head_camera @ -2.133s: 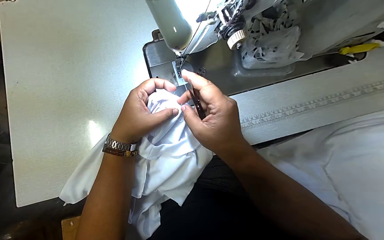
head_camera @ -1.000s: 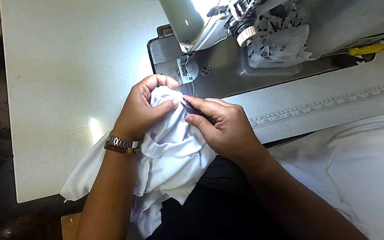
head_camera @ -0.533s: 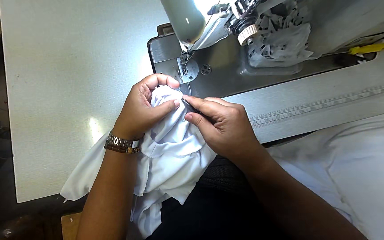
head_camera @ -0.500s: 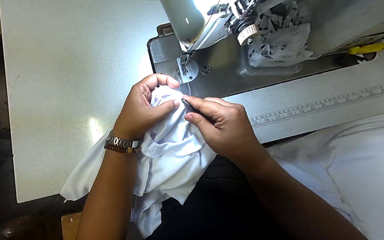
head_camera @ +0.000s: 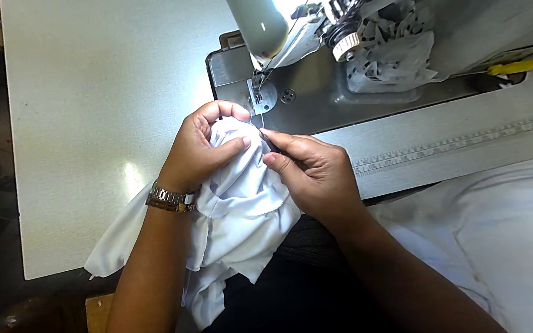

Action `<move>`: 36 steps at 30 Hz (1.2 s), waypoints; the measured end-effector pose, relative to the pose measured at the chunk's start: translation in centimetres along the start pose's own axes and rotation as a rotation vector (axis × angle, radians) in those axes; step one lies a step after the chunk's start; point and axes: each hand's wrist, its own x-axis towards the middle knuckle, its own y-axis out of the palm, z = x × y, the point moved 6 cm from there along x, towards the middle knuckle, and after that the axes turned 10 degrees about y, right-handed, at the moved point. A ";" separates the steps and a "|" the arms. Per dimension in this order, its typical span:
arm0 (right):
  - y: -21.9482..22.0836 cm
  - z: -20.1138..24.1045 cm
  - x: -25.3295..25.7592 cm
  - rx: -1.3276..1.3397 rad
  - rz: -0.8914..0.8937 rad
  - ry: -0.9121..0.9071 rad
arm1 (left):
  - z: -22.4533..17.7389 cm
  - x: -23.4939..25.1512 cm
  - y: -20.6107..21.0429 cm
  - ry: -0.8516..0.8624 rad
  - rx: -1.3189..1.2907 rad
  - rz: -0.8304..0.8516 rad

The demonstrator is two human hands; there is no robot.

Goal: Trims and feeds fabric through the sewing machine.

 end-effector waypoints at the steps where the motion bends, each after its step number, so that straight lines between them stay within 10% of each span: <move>1: 0.0 -0.1 0.0 0.027 0.001 0.012 | 0.0 0.0 0.0 0.001 -0.001 -0.002; 9: -1.4 0.5 0.7 0.254 -0.021 0.034 | 0.3 0.0 -0.2 0.050 0.040 0.010; 18: -0.5 0.6 -0.3 -0.318 -0.021 -0.195 | 0.0 0.0 -0.1 0.020 0.027 0.006; 36: 0.0 1.4 -0.1 -0.452 0.011 -0.220 | 0.0 0.1 0.0 0.044 0.033 0.025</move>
